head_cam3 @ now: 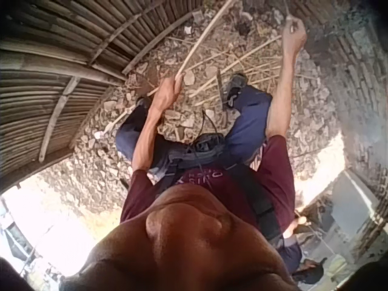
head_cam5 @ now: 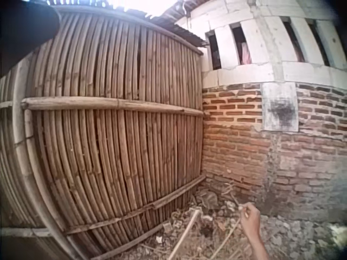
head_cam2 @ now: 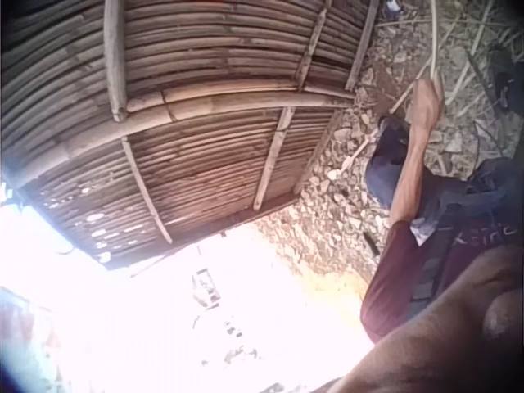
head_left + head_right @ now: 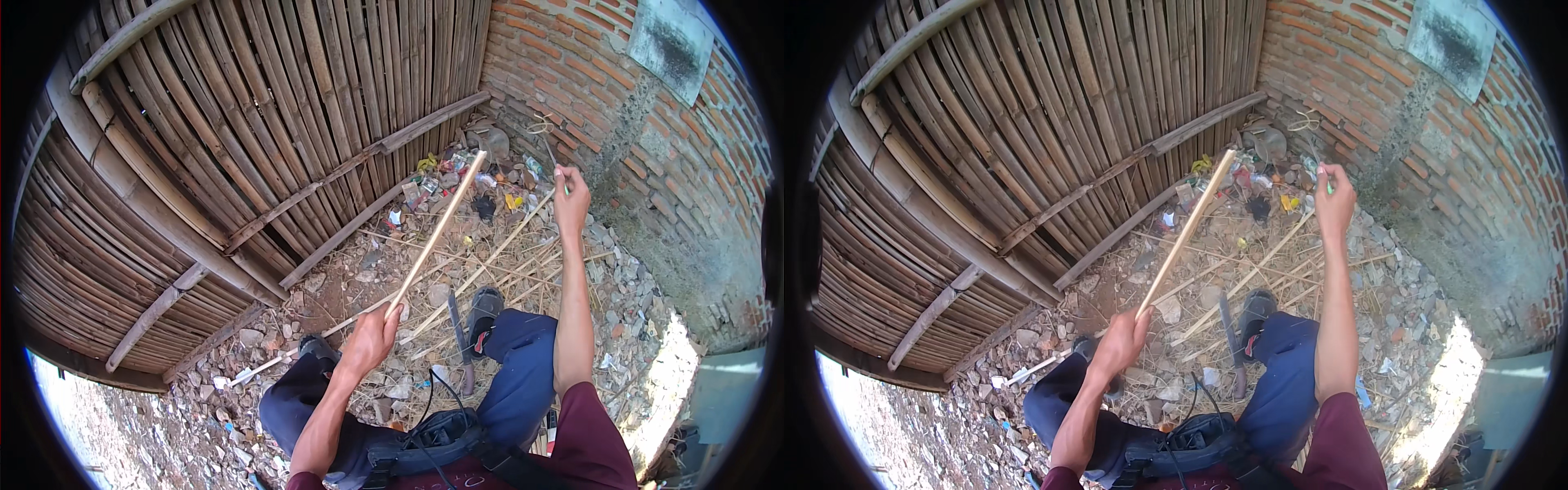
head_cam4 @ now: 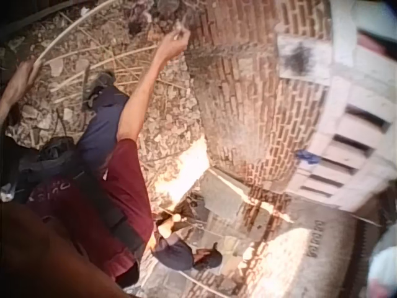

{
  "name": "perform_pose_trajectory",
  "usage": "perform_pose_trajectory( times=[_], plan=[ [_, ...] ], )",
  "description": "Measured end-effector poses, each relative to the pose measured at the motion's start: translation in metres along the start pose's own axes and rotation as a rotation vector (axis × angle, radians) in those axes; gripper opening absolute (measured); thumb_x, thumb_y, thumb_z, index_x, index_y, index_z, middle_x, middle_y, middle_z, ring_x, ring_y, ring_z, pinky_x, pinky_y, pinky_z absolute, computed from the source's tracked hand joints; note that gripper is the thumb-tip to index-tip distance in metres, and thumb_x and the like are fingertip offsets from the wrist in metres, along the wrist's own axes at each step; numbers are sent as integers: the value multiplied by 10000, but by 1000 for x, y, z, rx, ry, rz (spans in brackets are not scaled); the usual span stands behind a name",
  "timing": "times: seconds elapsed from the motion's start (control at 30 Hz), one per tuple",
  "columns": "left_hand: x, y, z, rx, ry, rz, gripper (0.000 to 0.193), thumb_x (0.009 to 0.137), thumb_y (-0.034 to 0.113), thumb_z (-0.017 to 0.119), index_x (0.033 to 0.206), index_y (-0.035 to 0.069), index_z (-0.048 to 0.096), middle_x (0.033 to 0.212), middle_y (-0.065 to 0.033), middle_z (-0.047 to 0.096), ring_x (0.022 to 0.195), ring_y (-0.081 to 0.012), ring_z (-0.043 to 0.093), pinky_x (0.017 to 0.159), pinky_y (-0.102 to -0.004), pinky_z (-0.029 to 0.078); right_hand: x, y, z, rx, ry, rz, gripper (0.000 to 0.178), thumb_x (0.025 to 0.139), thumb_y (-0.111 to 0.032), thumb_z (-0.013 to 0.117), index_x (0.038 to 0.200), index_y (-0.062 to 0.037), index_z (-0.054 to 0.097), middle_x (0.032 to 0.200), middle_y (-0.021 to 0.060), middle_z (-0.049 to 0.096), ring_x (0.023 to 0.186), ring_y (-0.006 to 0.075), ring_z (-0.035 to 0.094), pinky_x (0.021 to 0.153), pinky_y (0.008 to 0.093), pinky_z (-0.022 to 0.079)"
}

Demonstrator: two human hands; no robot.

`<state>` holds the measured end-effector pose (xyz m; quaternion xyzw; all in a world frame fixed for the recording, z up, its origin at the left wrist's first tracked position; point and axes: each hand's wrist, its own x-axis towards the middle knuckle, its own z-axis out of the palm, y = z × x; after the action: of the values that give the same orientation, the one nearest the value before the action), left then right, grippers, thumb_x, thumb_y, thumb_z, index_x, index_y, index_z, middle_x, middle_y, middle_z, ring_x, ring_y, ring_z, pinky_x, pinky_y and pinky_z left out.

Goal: The person uses a small knife to shave and smooth the outer surface of long bamboo strips while sitting outdoors.

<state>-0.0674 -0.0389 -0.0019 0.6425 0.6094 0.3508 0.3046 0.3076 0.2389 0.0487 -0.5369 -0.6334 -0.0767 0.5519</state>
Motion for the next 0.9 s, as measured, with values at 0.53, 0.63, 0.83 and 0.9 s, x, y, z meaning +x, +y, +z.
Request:
perform_pose_trajectory(
  times=[0.53,0.63,0.83,0.9],
  plan=[
    [19,-31,-4,-317,-216,-244,571,1176,491,427,841,39,525,664,-2,430,633,-147,424,596,-388,390,-78,-155,-4,328,-650,-21,368,871,17,660,1237,-13,694,851,183,739,740,323,731,706,383,540],
    [23,-18,3,-141,-80,-144,547,1170,477,446,944,-9,559,667,-107,511,653,-256,529,656,-462,441,-100,-150,14,392,-554,-274,290,857,-6,623,1125,7,730,917,229,735,813,436,714,756,469,564],
    [33,3,19,-3,-15,-108,458,1162,423,466,1096,-16,577,742,-282,603,739,-498,608,720,-553,456,-108,-143,12,257,-674,-244,254,851,-23,597,1057,8,742,935,221,734,860,450,719,774,517,558],
    [41,10,29,-22,-15,-80,435,1161,405,474,1102,-14,572,741,-276,604,734,-500,607,710,-550,455,-101,-137,9,295,-607,-238,217,864,-20,600,1028,7,739,929,207,736,852,441,720,764,512,557]
  ],
)
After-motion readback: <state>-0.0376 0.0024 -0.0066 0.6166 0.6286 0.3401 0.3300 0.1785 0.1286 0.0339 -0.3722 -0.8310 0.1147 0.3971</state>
